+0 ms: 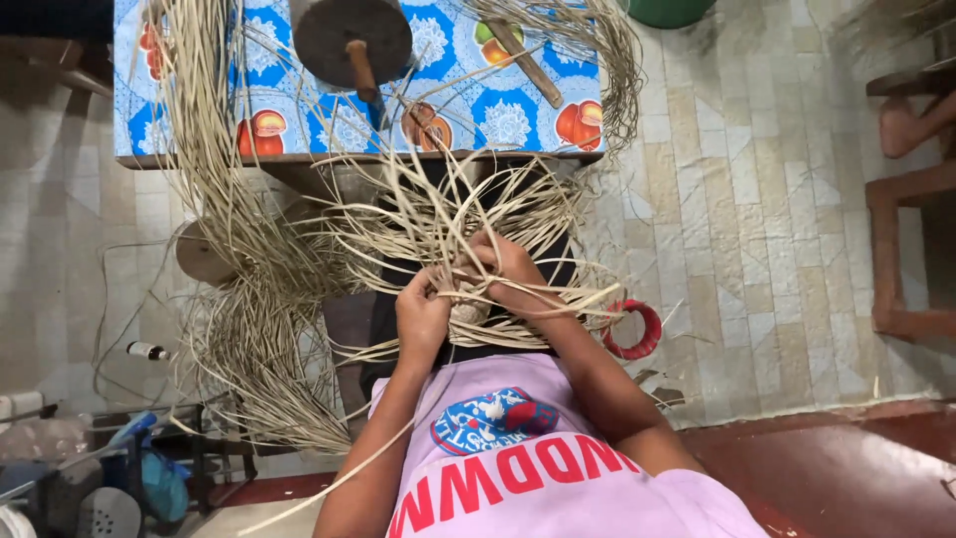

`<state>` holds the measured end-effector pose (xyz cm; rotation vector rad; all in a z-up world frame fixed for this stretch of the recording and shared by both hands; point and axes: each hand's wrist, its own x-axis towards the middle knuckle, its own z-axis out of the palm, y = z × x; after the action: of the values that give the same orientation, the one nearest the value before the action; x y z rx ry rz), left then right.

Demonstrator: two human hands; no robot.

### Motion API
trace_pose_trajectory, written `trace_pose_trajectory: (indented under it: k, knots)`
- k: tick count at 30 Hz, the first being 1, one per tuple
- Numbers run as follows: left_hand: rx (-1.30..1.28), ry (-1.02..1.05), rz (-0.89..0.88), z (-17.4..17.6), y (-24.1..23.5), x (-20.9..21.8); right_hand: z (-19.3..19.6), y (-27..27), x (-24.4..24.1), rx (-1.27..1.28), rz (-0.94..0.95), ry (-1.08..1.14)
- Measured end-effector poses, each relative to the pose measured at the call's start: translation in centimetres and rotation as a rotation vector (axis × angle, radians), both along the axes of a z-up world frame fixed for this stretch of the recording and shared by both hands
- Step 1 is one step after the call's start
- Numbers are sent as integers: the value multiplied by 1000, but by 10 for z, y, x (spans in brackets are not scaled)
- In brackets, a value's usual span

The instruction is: The person sits on the floor and weaves dried straw strands by hand into a bundle held on their lap. They repeatedly pull, align, and interlace individual strands to build up the woven structure.

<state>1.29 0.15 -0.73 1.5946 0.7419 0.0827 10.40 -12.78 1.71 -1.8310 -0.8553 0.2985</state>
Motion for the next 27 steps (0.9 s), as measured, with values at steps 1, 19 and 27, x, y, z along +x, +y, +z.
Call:
trace_pose_trajectory:
  k: [1, 19, 27]
  knots:
    - [-46, 16, 9, -6, 2, 2, 14, 1, -3, 40, -38, 146]
    - [218, 138, -42, 0, 0, -3, -12, 12, -3, -58, -187, 123]
    - [225, 180, -1, 9, 0, 4, 11, 13, -5, 214, -320, 593]
